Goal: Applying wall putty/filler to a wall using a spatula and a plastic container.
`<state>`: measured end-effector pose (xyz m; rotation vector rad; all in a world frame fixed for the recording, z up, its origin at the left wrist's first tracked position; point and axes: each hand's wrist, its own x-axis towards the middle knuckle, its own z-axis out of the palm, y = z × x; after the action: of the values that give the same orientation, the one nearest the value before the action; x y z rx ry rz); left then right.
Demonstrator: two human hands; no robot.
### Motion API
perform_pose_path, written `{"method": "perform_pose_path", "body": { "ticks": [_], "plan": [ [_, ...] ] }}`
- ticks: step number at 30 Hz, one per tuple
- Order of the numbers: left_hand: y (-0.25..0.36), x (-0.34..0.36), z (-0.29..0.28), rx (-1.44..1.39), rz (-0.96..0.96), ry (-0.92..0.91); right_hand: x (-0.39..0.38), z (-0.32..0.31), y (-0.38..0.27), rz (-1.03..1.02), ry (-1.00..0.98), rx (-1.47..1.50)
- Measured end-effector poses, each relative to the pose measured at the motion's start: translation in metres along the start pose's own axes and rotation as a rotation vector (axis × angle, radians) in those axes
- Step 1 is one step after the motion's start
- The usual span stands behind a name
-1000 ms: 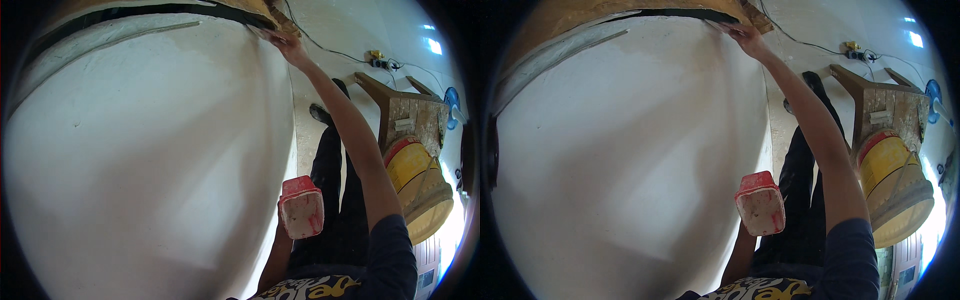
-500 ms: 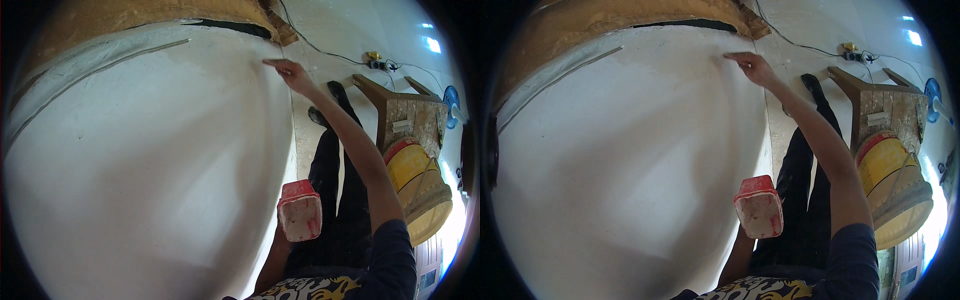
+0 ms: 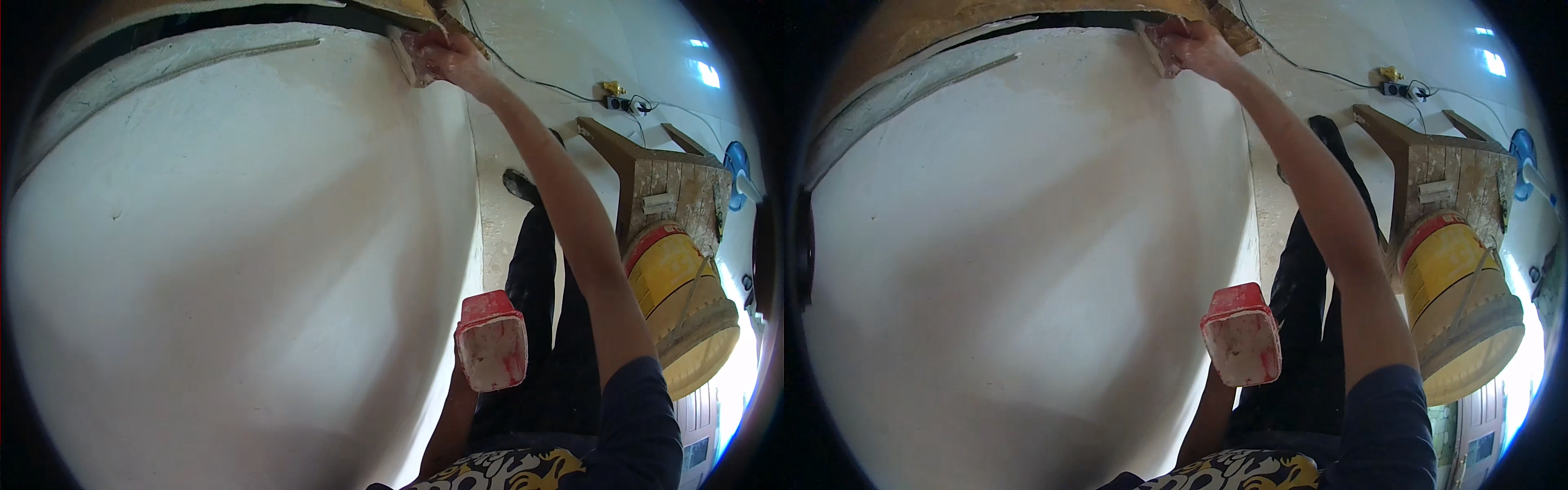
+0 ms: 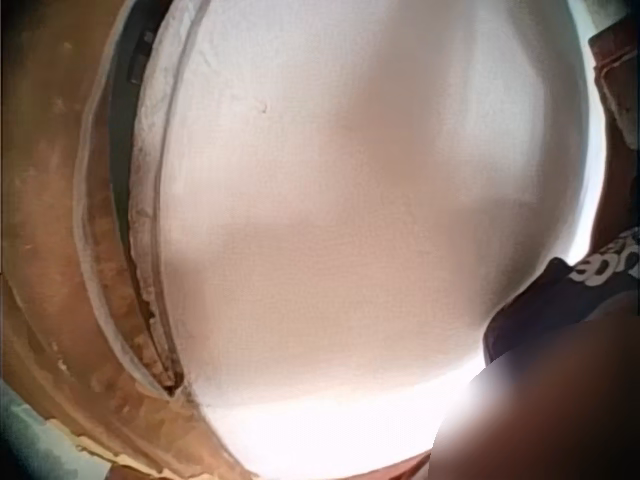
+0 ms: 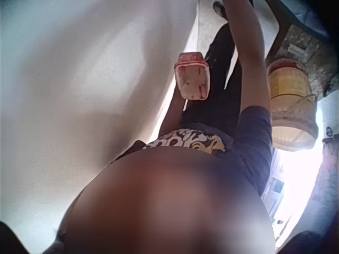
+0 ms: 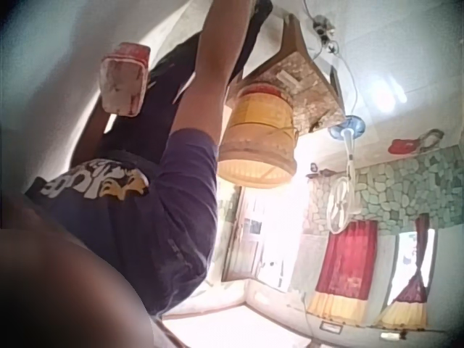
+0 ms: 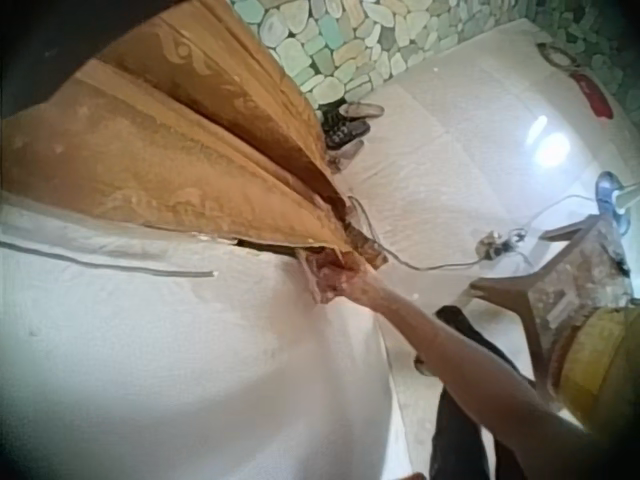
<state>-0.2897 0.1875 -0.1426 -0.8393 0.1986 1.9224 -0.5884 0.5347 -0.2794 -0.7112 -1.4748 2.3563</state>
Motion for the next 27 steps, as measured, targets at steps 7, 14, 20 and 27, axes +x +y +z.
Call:
{"method": "perform_pose_path", "body": {
  "ticks": [7, 14, 20, 27],
  "plan": [
    [0.0, -0.005, 0.004, 0.025, -0.016, 0.09, 0.018, -0.038, 0.01, -0.057, -0.002, -0.301],
    [0.001, 0.001, 0.002, 0.085, 0.101, 0.035, -0.021, 0.021, 0.078, -0.338, -0.022, 0.014],
    [0.006, 0.009, 0.007, 0.073, 0.03, 0.049, -0.085, 0.005, 0.084, -0.354, -0.062, -0.315],
    [0.004, 0.009, 0.016, 0.069, -0.005, 0.012, -0.027, -0.025, 0.071, -0.132, 0.073, -0.33]
  ]
}}
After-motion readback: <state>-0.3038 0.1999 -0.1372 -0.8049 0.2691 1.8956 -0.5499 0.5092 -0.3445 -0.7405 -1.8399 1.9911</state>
